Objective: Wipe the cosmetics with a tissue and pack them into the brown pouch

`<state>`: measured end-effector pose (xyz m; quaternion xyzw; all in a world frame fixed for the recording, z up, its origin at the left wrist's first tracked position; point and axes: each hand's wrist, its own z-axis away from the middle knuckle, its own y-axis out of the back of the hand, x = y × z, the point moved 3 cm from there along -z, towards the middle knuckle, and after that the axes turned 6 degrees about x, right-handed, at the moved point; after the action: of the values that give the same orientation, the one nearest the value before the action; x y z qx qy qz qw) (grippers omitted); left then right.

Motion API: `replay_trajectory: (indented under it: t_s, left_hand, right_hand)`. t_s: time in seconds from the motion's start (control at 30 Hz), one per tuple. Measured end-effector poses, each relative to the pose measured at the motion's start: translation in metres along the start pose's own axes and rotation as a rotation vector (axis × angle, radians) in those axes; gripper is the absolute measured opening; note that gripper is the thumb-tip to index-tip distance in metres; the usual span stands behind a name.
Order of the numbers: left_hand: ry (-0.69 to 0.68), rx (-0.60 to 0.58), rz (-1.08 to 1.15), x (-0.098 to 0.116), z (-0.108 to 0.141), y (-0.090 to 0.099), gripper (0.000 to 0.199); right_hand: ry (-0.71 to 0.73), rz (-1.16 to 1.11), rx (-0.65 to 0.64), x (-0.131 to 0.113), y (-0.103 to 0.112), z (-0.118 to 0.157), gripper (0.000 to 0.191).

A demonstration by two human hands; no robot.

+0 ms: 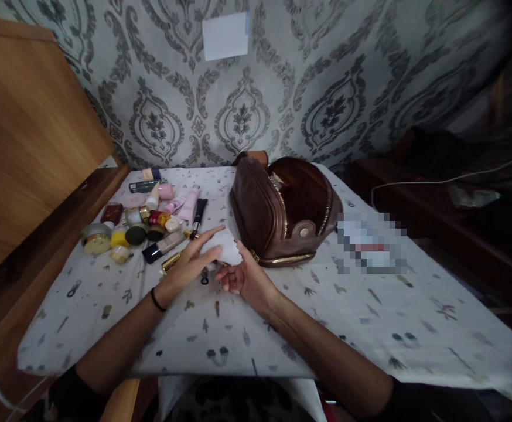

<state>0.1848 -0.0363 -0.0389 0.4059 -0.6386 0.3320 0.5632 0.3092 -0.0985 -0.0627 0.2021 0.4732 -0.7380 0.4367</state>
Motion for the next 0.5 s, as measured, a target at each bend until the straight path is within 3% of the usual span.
replay_trajectory:
  t_s: [0.07,0.2,0.33,0.4,0.5]
  left_hand:
    - [0.003,0.080,-0.039,-0.003,-0.001,0.002,0.042]
    - [0.037,0.186,-0.082,-0.011,-0.002,0.006,0.052]
    - [0.075,0.017,0.056,-0.014,-0.002,0.005,0.038]
    - [0.108,-0.059,0.132,-0.014,-0.002,0.006,0.041]
    - [0.129,-0.049,0.203,-0.014,-0.002,0.009,0.051]
  right_hand:
    - [-0.071,-0.006,-0.056,0.003,-0.002,0.000,0.061]
    - [-0.137,-0.039,-0.139,0.005,-0.003,-0.001,0.064]
    - [-0.157,-0.128,-0.171,0.004,0.001,-0.003,0.065]
    - [-0.176,-0.188,-0.187,0.002,0.002,-0.003,0.067]
    - [-0.158,-0.238,-0.190,-0.001,0.001,0.000,0.065]
